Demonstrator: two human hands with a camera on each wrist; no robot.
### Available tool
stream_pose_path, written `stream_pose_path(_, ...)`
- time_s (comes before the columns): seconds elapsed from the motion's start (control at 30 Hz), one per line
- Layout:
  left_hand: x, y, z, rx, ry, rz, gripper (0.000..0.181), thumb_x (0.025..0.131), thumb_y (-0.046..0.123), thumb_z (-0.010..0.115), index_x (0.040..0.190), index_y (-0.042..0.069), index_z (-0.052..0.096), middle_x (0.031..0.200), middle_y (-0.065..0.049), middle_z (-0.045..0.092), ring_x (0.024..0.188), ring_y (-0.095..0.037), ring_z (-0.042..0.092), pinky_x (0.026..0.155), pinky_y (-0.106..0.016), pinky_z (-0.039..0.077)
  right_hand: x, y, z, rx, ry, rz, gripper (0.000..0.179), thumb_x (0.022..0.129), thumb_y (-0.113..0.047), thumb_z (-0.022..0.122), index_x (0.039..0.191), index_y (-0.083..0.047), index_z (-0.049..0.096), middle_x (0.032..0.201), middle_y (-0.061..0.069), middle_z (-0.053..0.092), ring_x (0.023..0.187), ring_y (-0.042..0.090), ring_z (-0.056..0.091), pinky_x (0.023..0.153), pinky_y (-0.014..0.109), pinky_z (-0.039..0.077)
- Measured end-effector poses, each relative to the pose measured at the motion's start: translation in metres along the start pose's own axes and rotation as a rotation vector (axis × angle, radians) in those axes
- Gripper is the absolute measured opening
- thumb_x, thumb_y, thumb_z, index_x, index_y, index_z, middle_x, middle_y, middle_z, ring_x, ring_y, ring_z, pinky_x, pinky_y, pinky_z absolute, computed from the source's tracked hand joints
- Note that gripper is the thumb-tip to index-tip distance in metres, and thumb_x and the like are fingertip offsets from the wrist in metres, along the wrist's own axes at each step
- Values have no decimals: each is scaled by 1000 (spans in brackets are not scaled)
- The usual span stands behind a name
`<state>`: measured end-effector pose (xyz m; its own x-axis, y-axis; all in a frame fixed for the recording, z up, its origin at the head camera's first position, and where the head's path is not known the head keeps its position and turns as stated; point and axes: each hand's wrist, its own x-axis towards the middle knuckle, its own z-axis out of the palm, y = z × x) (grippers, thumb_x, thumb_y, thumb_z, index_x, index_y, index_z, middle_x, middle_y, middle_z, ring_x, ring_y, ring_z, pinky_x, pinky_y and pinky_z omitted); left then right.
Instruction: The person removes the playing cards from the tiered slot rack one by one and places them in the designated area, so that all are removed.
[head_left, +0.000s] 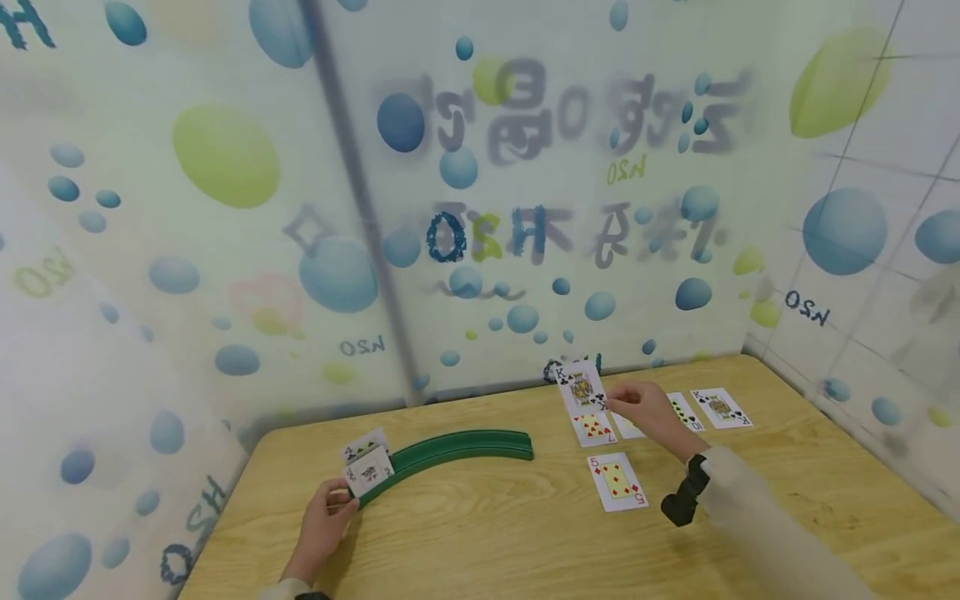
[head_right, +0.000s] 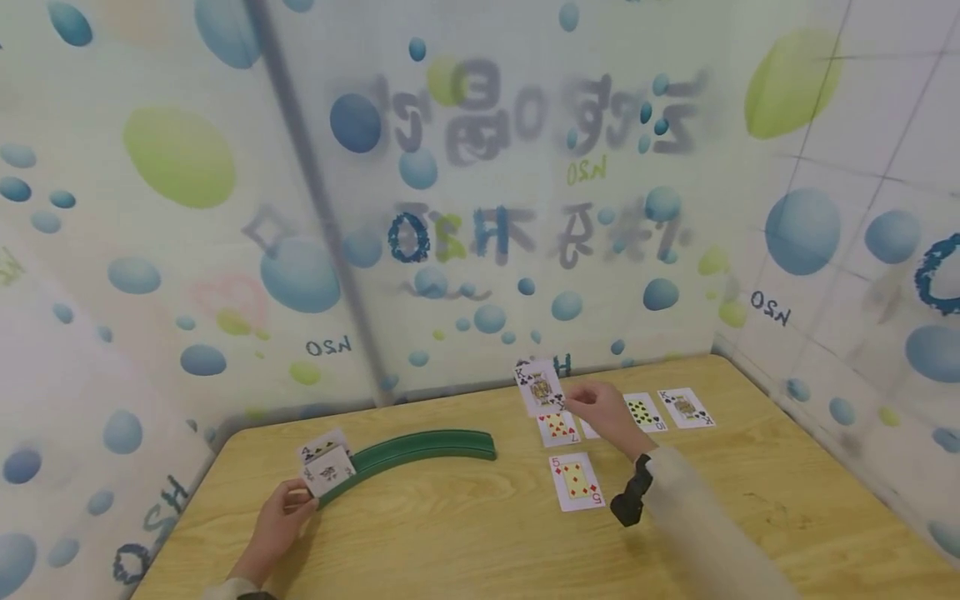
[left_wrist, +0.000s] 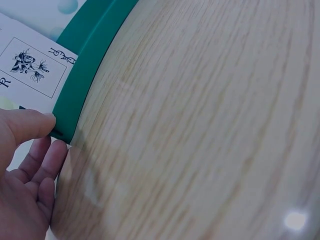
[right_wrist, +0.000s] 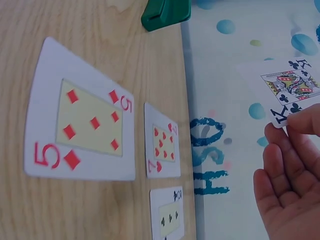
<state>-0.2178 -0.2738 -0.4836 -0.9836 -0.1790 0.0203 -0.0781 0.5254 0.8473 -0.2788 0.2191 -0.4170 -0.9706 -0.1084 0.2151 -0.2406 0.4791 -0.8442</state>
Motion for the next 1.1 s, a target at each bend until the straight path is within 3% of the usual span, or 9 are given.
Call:
stream_pose_path(0.57,2,-1,-1,1,-7,-14,34,88,-1,53,119,-8,41,104,-27,51,94,-35,52,79,-42,44,-30,26,-28,-66,23,-2,22,88,-18,61,95,2,63,90,10,61,79,19,55,66,31,46)
stream_pose_path(0.83,1,0,-1,8,-2,-13,33,88,-1,52,118,-9,41,104,-27,52,94,-34,53,78,-41,45,-46,39,-43,-52,-34,58,22,88,-16,60,96,5,62,89,8,61,80,22,56,69,38,46)
stream_pose_path(1.1,2,-1,-1,10,-2,-26,33,88,-1,52,118,-8,41,105,-27,51,95,-35,52,77,-41,44,-59,49,-59,-111,-84,145,26,87,-20,61,95,5,62,89,8,61,78,15,53,68,34,46)
